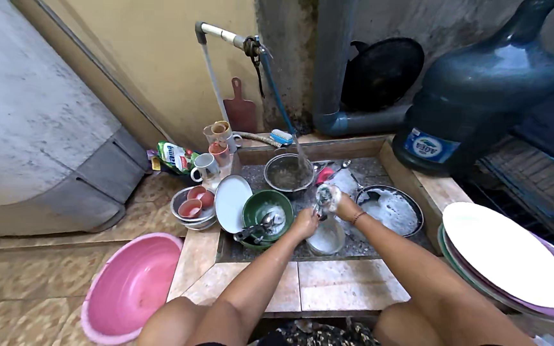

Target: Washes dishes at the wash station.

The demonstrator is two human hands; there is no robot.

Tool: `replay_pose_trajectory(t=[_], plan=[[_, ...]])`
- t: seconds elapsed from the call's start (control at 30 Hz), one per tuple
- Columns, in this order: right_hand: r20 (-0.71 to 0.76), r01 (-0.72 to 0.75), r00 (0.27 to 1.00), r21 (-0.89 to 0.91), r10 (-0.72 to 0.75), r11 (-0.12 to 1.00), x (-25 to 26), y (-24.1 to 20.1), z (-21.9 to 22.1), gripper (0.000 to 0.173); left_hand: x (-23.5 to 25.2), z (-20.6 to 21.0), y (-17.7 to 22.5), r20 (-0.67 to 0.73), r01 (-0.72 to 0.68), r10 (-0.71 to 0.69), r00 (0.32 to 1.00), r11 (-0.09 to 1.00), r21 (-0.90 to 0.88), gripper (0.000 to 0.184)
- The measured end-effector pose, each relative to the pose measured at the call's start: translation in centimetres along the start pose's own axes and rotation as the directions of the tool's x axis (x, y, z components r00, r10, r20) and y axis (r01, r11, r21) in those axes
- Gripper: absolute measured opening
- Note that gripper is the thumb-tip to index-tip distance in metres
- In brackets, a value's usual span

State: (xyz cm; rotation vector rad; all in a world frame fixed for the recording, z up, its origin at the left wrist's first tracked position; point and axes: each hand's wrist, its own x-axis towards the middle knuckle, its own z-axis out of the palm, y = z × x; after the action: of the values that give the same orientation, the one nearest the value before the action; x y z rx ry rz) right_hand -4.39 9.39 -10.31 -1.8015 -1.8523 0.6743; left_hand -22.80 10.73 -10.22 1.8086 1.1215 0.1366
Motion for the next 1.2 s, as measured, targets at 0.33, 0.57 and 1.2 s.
replay_pose_trajectory(t=[0.33, 0.57, 1.2], plan=[[-0.031, -0.131, 0.986, 0.451, 0.163, 0.883, 0.1, -0.8, 0.6, 0.055, 1.1, 1.3, -0.2, -0.125, 0.031, -0.09, 0.988, 0.911, -0.411, 0.027], [-0.233, -0.19, 0.941, 0.24, 0.247, 0.952, 0.7, -0.2, -1.4, 0.051, 0.3, 1.7, -0.4, -0.038, 0.059, -0.065, 0.997, 0.987, -0.148, 0.03], [-0.233, -0.054, 0.958, 0.425, 0.167, 0.903, 0.3, -3.1, -0.2, 0.04, 2.1, 1.8, 0.3, -0.033, 0.15, -0.174, 0.984, 0.916, -0.371, 0.042]])
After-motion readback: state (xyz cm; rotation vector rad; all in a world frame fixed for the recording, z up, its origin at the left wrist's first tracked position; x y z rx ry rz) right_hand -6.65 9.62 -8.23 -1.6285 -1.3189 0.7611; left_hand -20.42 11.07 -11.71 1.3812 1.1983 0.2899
